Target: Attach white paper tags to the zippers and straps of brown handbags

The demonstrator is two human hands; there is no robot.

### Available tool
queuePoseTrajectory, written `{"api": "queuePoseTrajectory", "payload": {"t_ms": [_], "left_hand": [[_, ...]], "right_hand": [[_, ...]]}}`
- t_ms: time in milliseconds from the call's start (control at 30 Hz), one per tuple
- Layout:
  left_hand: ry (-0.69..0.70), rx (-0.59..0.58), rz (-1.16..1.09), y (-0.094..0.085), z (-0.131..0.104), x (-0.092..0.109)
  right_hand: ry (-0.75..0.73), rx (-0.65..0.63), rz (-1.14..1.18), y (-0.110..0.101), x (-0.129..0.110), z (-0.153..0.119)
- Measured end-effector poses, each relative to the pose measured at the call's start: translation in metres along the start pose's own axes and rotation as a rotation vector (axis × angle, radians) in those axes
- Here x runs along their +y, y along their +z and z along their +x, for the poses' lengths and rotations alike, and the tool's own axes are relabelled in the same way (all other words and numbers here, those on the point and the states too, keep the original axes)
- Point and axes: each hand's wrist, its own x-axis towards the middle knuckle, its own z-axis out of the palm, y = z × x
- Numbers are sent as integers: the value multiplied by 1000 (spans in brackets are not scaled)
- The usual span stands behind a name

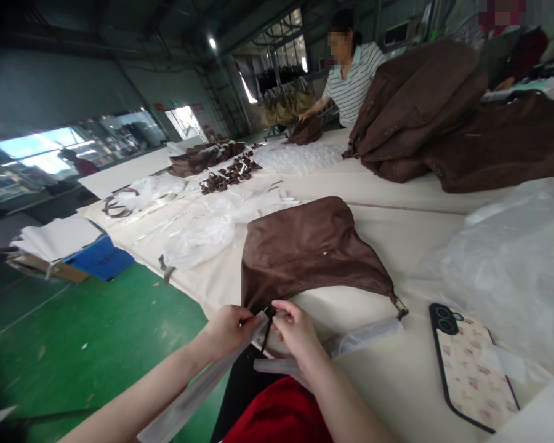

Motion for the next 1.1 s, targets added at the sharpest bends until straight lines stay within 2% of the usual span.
{"api": "queuePoseTrajectory", "payload": {"t_ms": [233,433,700,867,1000,1100], "left_hand": [[94,78,62,2,3,4],[109,96,89,1,13,10],[35,90,58,-1,20,16],[-42,107,-41,4,23,13],[-73,132,-141,11,29,4],[-70,109,-222,14,32,-4]], "right_hand": [[36,-4,58,0,-7,-3],[11,-14,59,-1,-5,-2],[-44,-9,-12,0,0,-1],[-73,-20,-49,1,2,-1],[2,25,-63,2,5,5],[107,6,-96,5,3,12]]}}
